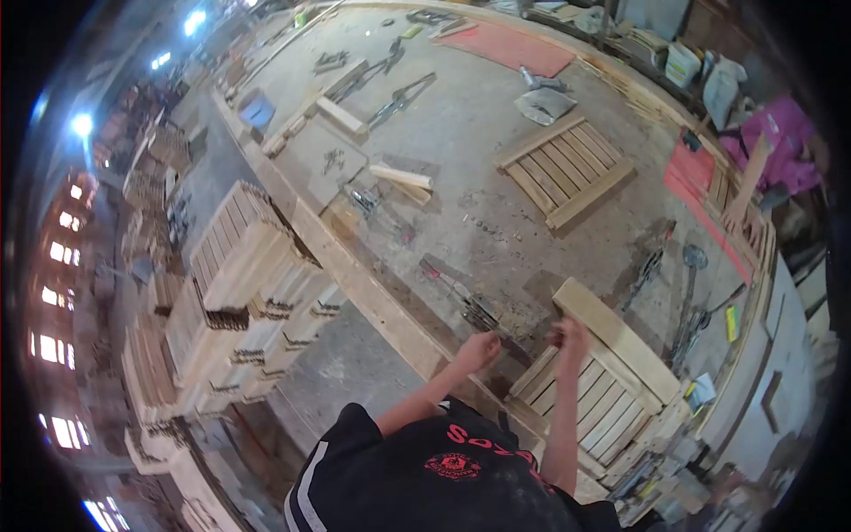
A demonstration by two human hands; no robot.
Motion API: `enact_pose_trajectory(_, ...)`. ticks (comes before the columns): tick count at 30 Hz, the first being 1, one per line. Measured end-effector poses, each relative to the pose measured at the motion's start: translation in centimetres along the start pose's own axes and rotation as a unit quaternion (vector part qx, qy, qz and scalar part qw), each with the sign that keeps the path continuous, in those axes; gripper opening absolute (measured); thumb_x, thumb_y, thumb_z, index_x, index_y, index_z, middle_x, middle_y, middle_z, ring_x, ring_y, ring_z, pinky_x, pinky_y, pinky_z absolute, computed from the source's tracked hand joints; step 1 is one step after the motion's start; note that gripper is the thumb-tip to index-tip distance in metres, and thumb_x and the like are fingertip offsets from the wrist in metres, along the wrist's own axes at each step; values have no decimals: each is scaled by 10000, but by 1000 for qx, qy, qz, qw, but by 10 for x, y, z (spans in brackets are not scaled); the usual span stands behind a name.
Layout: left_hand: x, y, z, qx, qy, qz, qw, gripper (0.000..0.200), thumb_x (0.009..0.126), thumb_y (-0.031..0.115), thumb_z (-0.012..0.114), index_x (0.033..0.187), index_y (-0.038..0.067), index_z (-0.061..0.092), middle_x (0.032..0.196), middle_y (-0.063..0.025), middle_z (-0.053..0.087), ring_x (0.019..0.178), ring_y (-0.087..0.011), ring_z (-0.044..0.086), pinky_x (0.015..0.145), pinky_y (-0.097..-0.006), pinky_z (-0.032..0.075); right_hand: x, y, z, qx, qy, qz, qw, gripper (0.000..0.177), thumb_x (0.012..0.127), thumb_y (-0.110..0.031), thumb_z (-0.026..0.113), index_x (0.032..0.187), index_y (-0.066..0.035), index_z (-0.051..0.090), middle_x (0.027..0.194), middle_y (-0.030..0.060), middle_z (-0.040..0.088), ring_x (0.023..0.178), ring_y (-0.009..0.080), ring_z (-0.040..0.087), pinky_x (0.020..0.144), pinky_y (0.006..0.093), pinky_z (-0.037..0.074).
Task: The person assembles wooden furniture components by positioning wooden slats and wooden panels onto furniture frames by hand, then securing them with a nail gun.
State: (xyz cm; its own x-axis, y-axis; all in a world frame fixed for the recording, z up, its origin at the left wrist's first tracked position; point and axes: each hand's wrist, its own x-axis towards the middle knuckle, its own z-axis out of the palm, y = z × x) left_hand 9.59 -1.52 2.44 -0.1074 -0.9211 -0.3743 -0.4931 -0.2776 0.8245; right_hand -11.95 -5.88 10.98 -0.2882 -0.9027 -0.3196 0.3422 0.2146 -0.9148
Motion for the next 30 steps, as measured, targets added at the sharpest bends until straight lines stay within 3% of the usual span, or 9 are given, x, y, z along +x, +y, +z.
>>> enact_pose_trajectory(2, 2, -1, -8, 2, 43, 30, 999, 160, 824, 166, 602, 898, 27, 629, 813, -168, 661, 793, -329, 664, 693, -392, 514, 12, -1, 57, -48, -56, 68, 995, 187, 904, -203, 618, 991, -48, 674, 739, 26, 637, 573, 91, 550, 534, 232, 438)
enact_pose_trajectory(6, 12, -9, -27, -66, 143, -6, 987, 157, 825, 163, 594, 894, 33, 647, 815, -167, 668, 785, -326, 666, 690, -386, 514, 31, 30, 98, -111, -97, 42, 988, 158, 894, -202, 632, 888, -47, 661, 695, 15, 623, 566, 78, 538, 525, 225, 414)
enact_pose_trajectory(13, 54, -49, -100, -75, 436, -153, 884, 210, 782, 175, 624, 943, 45, 660, 837, -180, 676, 825, -340, 662, 753, -424, 512, -5, 63, 22, -201, -56, 104, 972, 179, 905, -204, 609, 826, -47, 640, 664, 14, 604, 541, 93, 545, 496, 230, 411)
enact_pose_trajectory(15, 83, -82, -124, -19, 499, -112, 859, 246, 762, 164, 630, 965, 25, 642, 874, -194, 672, 851, -366, 653, 782, -436, 504, -16, 85, -23, -201, -14, 111, 973, 171, 901, -193, 606, 832, -42, 644, 665, 31, 612, 532, 109, 565, 492, 237, 427)
enact_pose_trajectory(17, 109, -83, -148, -16, 441, -174, 880, 367, 740, 171, 651, 1043, -22, 576, 892, -225, 662, 893, -376, 645, 794, -434, 504, -30, 87, -65, -225, 44, 116, 966, 159, 891, -183, 609, 846, -36, 650, 674, 47, 622, 525, 121, 577, 492, 241, 434)
enact_pose_trajectory(19, 148, -128, -147, -135, 445, -168, 869, 449, 738, 175, 663, 1112, -32, 525, 966, -249, 611, 847, -403, 631, 794, -447, 504, -41, 83, -83, -211, 101, 139, 962, 155, 879, -178, 616, 857, -30, 655, 682, 58, 630, 516, 128, 580, 489, 242, 433)
enact_pose_trajectory(22, 153, -86, -154, -164, 397, -209, 879, 480, 745, 164, 663, 1156, -7, 483, 1086, -264, 518, 851, -423, 608, 806, -464, 499, -48, 77, -104, -197, 160, 129, 959, 155, 858, -177, 628, 866, -26, 659, 686, 64, 633, 513, 128, 579, 490, 241, 434)
enact_pose_trajectory(25, 155, -100, -147, 67, 386, -193, 900, 463, 753, 154, 658, 1159, 27, 475, 1154, -248, 444, 884, -420, 586, 813, -476, 495, -45, 73, -100, -186, 199, 123, 954, 172, 848, -186, 632, 856, -17, 664, 676, 53, 621, 556, 118, 569, 501, 254, 435)
enact_pose_trajectory(30, 160, -127, -149, 136, 366, -124, 912, 372, 769, 170, 634, 1097, 37, 519, 1095, -244, 498, 908, -393, 563, 797, -477, 475, -54, 95, -98, -363, 172, 54, 914, 249, 870, -240, 602, 752, -24, 646, 637, -1, 551, 600, 84, 514, 536, 265, 397)
